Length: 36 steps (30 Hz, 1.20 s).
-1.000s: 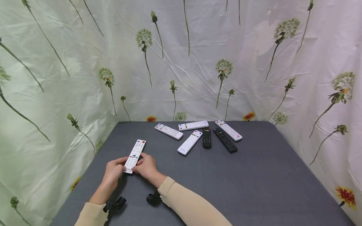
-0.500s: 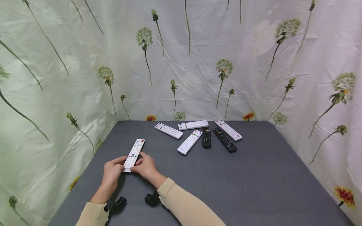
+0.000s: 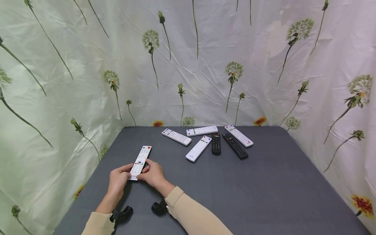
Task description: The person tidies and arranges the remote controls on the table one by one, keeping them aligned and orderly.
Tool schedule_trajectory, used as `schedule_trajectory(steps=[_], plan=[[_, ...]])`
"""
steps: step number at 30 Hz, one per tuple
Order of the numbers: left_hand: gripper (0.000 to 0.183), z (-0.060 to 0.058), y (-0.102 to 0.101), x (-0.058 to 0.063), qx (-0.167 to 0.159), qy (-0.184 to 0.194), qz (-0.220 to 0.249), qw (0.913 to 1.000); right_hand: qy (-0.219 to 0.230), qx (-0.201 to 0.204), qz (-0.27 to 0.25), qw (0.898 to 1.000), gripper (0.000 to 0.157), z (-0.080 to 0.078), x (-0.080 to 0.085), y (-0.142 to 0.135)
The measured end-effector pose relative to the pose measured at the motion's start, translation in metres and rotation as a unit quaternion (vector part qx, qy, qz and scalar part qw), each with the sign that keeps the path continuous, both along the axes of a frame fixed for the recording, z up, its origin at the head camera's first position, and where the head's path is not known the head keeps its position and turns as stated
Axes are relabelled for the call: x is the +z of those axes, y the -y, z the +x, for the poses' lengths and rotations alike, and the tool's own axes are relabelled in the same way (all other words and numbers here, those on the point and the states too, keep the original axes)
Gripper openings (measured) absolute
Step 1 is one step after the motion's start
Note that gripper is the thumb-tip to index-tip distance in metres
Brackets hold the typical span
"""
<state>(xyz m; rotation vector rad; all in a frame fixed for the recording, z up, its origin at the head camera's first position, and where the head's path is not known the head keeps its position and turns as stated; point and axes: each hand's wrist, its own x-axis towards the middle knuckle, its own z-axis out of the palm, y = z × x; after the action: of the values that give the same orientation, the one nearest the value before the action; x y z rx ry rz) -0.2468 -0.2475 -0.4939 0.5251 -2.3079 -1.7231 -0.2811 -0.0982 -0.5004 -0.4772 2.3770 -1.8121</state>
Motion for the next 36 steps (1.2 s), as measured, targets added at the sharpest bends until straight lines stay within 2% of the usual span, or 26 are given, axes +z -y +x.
schedule_trajectory(steps=[24, 27, 32, 36], plan=[[0.052, -0.001, -0.002, -0.002, 0.012, -0.008, 0.003, 0.9999, 0.025, 0.004, -0.015, 1.000, 0.076, -0.001, -0.001, -0.001], [0.051, -0.002, -0.003, -0.001, 0.013, -0.011, 0.007, 0.9998, 0.036, 0.005, -0.030, 0.999, 0.074, -0.001, 0.002, -0.003], [0.049, -0.003, -0.003, 0.001, 0.004, -0.011, 0.021, 0.9997, 0.084, 0.015, -0.064, 0.994, 0.069, -0.002, 0.007, -0.008], [0.049, 0.001, 0.002, 0.006, -0.006, 0.002, 0.037, 0.9993, 0.084, 0.031, -0.047, 0.995, 0.066, -0.005, 0.017, -0.015]])
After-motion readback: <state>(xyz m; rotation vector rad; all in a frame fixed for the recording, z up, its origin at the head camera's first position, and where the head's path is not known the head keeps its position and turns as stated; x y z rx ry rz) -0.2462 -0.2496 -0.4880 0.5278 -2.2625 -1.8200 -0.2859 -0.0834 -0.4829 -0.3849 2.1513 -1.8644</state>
